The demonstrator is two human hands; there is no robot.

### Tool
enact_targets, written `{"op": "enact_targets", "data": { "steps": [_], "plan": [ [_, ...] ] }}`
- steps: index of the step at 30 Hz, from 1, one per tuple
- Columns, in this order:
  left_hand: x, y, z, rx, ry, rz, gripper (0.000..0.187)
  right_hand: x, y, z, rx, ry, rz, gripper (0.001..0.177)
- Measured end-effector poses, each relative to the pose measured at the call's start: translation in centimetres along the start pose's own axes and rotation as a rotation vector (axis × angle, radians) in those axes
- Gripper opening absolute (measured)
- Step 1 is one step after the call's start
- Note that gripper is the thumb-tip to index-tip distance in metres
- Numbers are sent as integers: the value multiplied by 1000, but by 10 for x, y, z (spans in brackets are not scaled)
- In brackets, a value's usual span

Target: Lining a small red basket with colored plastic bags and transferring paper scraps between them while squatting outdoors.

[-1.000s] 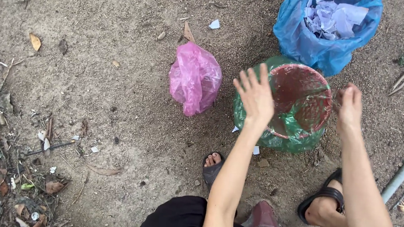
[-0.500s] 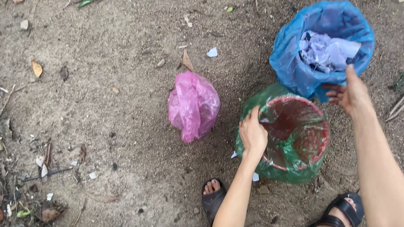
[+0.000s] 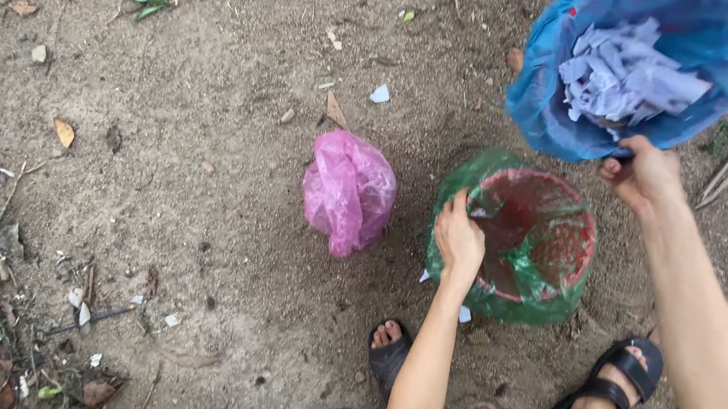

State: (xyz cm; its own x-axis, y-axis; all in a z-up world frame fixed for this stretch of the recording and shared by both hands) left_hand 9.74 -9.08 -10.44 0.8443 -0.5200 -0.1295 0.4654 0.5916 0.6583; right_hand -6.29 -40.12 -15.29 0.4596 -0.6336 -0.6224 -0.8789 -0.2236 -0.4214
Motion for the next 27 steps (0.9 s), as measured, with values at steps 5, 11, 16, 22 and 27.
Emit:
{"op": "enact_targets", "data": {
  "steps": [5,11,16,22,27],
  "plan": [
    [0,12,1,85,21,-53,68,-125,-38,-25,-257,354,-113,34],
    [-2,22,0,-250,41,-7,81,-217,-50,-2,-798,639,-61,26],
    [-13,-3,9,-1299,222,-170,69,-263,-42,20,-1261,1276,-71,65],
    [-26,-17,8,-1421,226,-314,67,-268,-25,29,-1504,1263,86,38],
    [-37,45,69,-1298,52,-345,73,-262,-30,18,-638,879,-242,34]
  ]
}}
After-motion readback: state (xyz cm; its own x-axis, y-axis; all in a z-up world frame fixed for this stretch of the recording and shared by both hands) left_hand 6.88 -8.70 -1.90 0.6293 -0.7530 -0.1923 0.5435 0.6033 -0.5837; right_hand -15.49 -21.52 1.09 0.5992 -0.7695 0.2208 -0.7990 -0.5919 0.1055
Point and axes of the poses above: each hand's wrist, its own x-axis towards the middle knuckle, its own y-axis out of the back of the hand, z = x × y, the point moved 9 cm from there along x, towards the middle knuckle, and after that the axes turned 6 degrees about x, right-handed, at the moved point
